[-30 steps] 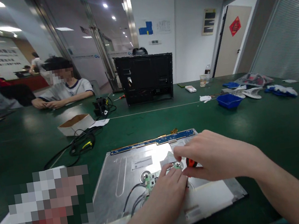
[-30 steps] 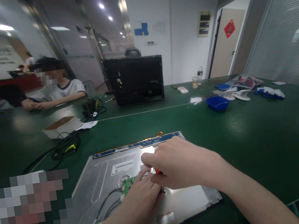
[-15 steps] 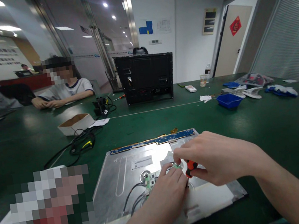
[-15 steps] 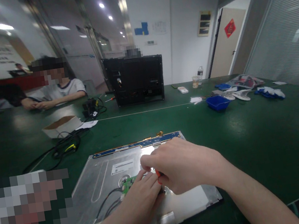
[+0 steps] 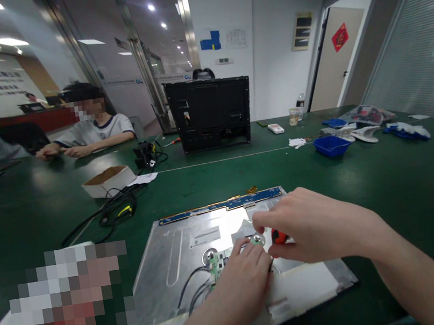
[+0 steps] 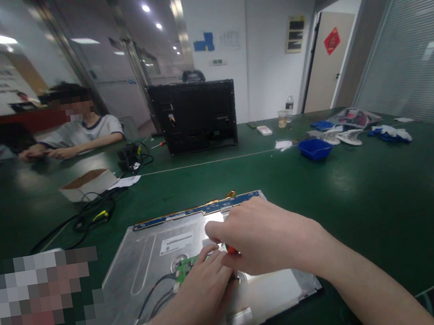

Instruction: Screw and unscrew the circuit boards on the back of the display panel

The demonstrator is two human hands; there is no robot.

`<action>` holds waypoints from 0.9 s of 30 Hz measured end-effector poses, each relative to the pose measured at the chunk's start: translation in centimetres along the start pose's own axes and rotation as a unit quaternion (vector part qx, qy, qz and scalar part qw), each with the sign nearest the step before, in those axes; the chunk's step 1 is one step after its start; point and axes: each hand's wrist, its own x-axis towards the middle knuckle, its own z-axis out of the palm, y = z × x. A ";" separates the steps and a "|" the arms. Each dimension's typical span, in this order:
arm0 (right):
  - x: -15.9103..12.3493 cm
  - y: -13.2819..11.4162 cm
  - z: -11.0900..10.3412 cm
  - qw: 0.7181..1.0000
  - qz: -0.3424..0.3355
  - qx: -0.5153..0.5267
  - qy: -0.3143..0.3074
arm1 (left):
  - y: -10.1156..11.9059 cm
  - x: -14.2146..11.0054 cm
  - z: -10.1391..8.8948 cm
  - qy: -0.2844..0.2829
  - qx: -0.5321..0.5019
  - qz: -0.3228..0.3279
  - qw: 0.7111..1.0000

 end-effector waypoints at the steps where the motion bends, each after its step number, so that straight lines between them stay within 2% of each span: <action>1: 0.0 0.0 0.0 1.000 0.000 0.000 0.003 | 0.0 0.0 0.1 0.003 0.001 0.001 1.000; 10: 0.1 0.0 0.1 1.000 -0.008 0.014 -0.004 | -0.2 -0.1 0.6 0.013 -0.003 0.001 1.000; 19: 0.2 0.0 -0.1 0.999 -0.017 0.029 -0.004 | -0.2 0.0 0.1 -0.009 -0.017 -0.006 1.000; 23: -0.1 0.2 -0.7 0.999 -0.004 0.048 -0.013 | 0.0 0.1 -0.4 -0.010 -0.011 -0.005 1.000; 27: -1.3 0.9 -1.5 0.996 0.027 0.079 0.021 | 0.1 0.1 -1.1 -0.027 -0.030 -0.012 0.999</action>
